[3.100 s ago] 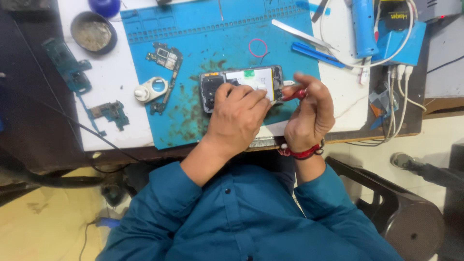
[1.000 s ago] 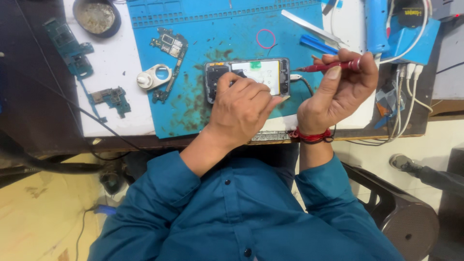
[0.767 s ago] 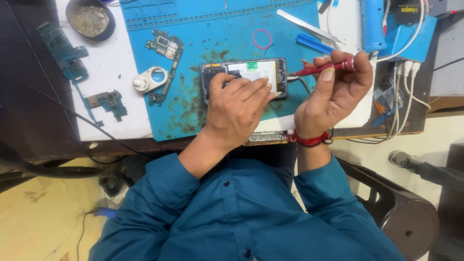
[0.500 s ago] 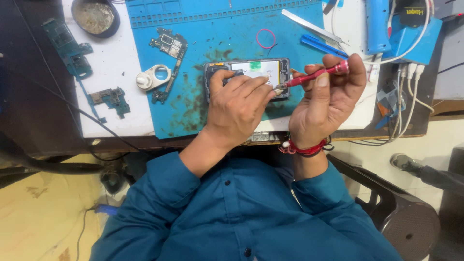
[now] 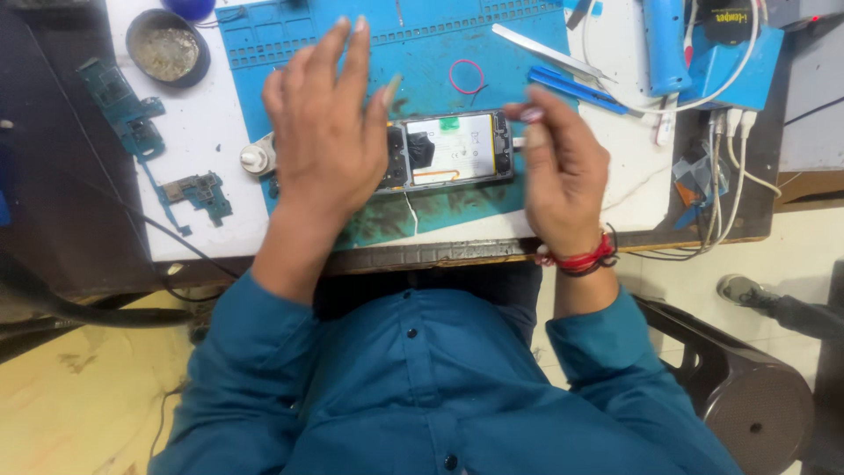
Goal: The person disassembles a smartphone by prying open the back cover and removing internal components. They use a plastic spudger and a screwdriver to detach the battery and camera module, placing parts on the workbench.
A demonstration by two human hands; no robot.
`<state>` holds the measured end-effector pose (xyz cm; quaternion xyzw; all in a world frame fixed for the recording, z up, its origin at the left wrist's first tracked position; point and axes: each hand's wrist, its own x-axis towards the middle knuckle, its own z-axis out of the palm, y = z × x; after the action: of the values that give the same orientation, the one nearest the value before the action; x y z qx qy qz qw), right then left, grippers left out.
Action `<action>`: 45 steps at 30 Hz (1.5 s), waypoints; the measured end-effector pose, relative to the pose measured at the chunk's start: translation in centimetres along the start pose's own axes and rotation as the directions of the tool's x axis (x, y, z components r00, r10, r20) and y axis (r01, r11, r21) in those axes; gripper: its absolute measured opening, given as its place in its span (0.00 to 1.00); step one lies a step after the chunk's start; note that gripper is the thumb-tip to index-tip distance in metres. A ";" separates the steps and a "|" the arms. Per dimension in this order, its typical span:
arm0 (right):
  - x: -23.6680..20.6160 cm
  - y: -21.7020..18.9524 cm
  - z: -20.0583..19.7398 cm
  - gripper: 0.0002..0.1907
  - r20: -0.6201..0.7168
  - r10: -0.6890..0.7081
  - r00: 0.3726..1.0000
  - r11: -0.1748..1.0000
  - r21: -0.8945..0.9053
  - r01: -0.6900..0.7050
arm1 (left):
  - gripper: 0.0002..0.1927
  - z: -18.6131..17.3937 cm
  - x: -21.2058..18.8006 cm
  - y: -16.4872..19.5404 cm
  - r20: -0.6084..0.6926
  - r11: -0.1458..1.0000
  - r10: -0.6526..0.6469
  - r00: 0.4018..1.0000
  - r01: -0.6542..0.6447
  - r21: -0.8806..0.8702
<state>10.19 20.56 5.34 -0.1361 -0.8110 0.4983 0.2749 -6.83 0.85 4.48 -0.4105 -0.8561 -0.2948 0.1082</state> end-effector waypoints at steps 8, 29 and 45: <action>2.4 -3.0 -1.1 0.19 0.434 -0.157 0.887 0.854 -0.391 0.342 | 0.56 -1.5 -3.5 -0.7 0.189 0.990 0.128 0.973 -0.113 -0.087; 8.6 -6.1 -2.3 0.07 0.701 -0.033 0.712 0.730 -0.470 0.496 | 0.20 -1.8 -8.8 3.6 0.195 0.329 -0.458 0.867 0.370 -0.869; 6.7 -4.9 0.9 0.10 0.283 -0.257 0.924 0.776 -0.510 0.372 | 0.28 1.0 -3.0 4.3 0.532 -0.446 -0.381 0.757 0.353 -0.822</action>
<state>4.51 20.94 11.44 -0.0217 -0.9544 0.1991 0.2214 -1.55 1.65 4.24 0.0011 -0.3642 -0.8603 -0.3566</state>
